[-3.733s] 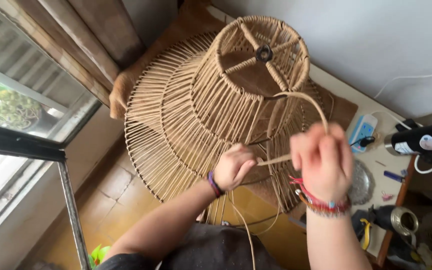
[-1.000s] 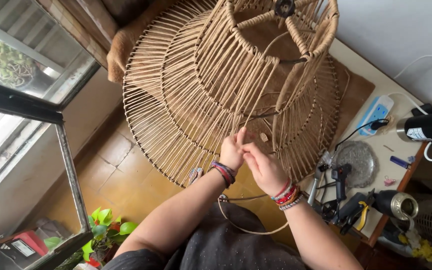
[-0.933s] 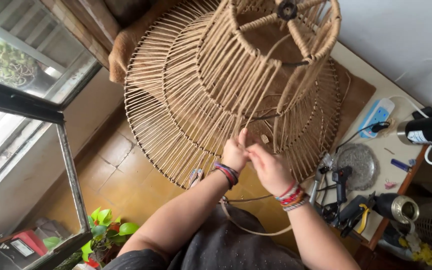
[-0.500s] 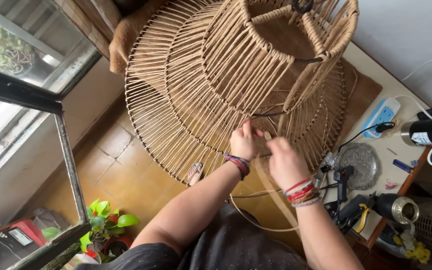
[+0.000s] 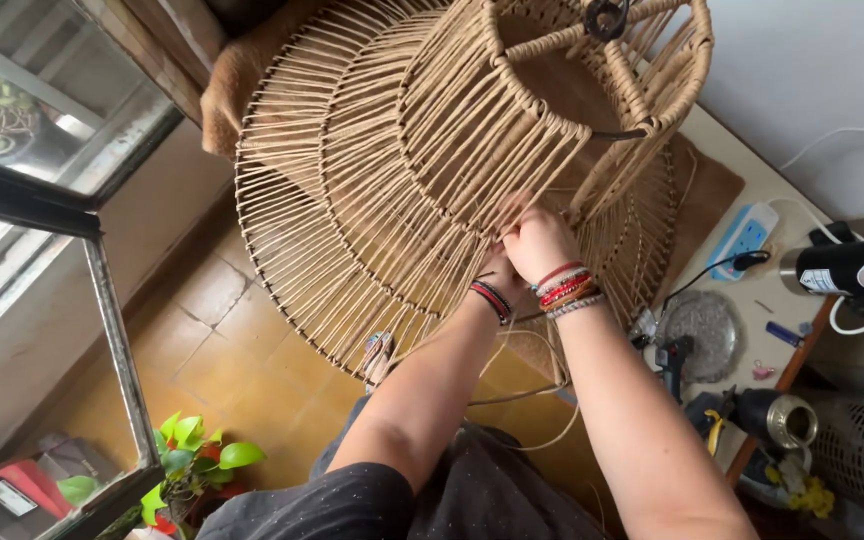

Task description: Weaving and assembling a wicker lampshade using thin wooden strands and pliers

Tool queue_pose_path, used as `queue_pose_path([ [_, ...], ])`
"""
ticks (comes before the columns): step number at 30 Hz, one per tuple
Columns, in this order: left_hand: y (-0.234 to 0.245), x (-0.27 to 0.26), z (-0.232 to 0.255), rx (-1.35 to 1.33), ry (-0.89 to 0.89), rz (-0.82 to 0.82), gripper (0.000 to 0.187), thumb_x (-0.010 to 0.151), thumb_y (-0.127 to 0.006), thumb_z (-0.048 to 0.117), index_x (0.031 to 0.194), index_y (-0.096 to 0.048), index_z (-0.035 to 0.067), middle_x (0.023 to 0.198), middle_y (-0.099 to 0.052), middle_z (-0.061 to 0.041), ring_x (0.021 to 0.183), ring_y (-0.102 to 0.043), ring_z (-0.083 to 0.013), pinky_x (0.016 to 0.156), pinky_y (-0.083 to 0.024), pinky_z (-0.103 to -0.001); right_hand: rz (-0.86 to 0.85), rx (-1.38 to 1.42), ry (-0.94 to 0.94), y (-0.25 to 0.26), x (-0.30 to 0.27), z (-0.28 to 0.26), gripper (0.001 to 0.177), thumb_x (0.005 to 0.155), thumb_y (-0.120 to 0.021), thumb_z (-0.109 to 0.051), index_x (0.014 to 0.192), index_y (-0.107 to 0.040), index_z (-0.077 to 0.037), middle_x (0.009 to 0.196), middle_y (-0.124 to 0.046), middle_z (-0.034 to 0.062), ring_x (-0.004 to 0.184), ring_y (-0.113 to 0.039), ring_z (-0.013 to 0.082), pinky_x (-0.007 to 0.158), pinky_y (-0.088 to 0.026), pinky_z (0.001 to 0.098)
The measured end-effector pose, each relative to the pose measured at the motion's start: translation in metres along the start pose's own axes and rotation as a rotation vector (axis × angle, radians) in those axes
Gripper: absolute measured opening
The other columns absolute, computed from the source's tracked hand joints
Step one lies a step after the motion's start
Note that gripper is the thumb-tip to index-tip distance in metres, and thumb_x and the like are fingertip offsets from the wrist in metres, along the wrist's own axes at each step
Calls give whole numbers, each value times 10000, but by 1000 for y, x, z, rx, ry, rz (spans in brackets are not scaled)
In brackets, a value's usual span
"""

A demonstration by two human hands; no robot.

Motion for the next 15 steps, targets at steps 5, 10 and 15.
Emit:
queue_pose_path([
  [5,6,10,-20,-120,14,-49,400,996,-524,444,1181,-652,113,1233,-663,-180,1137,-672,-407,899,-549,-553,148,42,31,-12,14,15,169,810,-683,-235,928,-780,-163,917,-743,112,1001,-716,355,854,-604,512],
  [10,7,11,-49,-244,26,-121,365,992,-594,371,1277,-612,144,1318,-634,-154,1129,-681,-402,854,-587,-544,60,81,2,8,1,-7,204,840,-651,-272,960,-805,-214,957,-760,86,1043,-704,349,923,-589,508],
  [15,12,19,-75,-373,13,-176,415,988,-663,298,1374,-573,174,1402,-606,-129,1121,-690,-398,809,-625,-535,335,283,7,50,-38,-35,182,900,-692,-256,961,-799,-122,875,-749,137,955,-708,366,824,-571,528],
])
Point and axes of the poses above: each hand's wrist, its own x-axis towards the middle knuckle, its own y-axis out of the back of the hand, z = x × y, the point moved 3 cm from there along x, towards the middle knuckle
